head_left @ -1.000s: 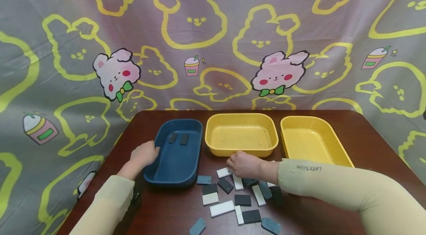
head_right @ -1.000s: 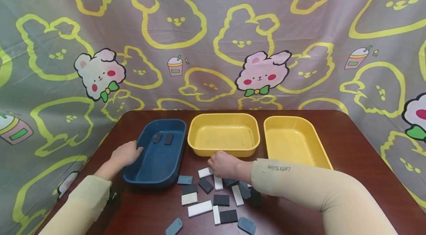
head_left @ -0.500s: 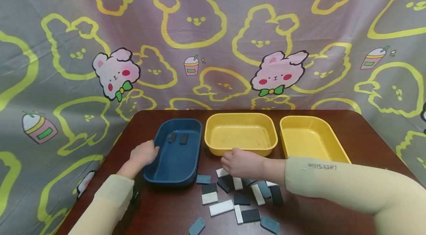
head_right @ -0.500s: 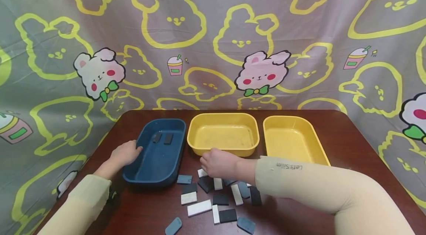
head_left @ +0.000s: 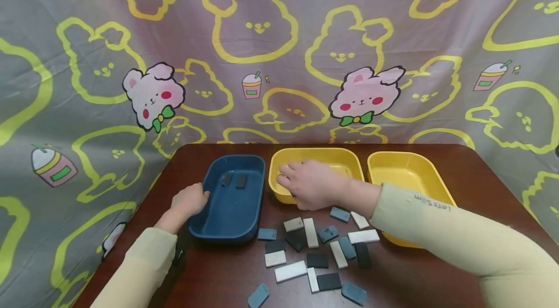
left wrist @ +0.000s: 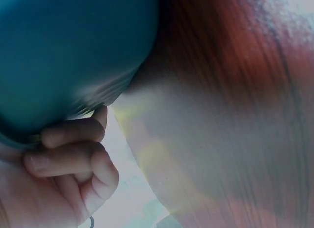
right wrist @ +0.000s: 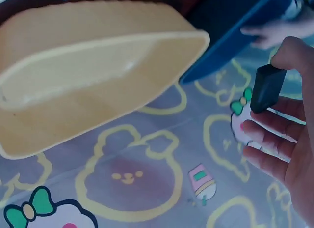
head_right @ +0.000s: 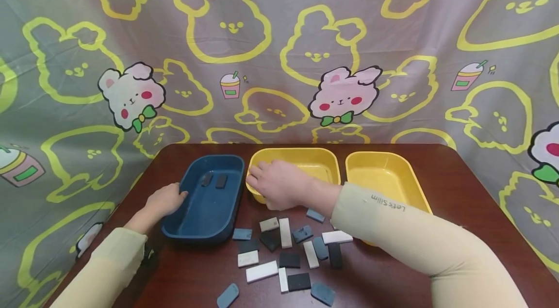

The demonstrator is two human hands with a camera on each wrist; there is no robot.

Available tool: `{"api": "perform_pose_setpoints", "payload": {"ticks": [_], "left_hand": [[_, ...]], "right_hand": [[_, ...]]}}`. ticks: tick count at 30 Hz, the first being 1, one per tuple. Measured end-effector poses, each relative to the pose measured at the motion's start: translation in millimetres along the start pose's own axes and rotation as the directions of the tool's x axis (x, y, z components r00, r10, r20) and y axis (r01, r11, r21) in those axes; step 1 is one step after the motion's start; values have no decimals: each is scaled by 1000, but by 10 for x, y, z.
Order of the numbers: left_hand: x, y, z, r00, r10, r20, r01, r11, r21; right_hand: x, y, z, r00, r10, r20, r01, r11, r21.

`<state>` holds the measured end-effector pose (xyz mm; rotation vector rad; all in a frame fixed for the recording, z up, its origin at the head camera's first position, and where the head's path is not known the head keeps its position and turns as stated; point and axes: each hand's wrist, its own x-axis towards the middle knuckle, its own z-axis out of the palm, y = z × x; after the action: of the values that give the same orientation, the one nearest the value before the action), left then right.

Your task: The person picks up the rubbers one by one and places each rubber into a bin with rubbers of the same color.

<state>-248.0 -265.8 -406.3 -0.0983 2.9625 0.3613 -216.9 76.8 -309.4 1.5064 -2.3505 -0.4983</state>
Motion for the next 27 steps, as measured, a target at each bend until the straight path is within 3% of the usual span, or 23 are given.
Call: {"api": "perform_pose_setpoints", "payload": {"ticks": [9,14,17,22,27], "left_hand": [[5,1,4,1000,-8,3,8,1000,8],[-2,1,8,1000,-5,-1,5,1000,-2],[-4,12,5,1000,-4,0,4,1000,-7],[0,25,-1,1000,-3,-2,3,1000,-4],[-8,21,-11,1000,-11,1,11,1000,2]], "right_hand": [[324,244,152,988,151,-10,-146,970,192],[587,310,308,962,272,23,-265,912,313],[743,302,365,946,323,33,-312,876,367],[986,228,458,930,365,35,-349,851,393],[1182,115,602,916,389,98,-393,819,418]]}}
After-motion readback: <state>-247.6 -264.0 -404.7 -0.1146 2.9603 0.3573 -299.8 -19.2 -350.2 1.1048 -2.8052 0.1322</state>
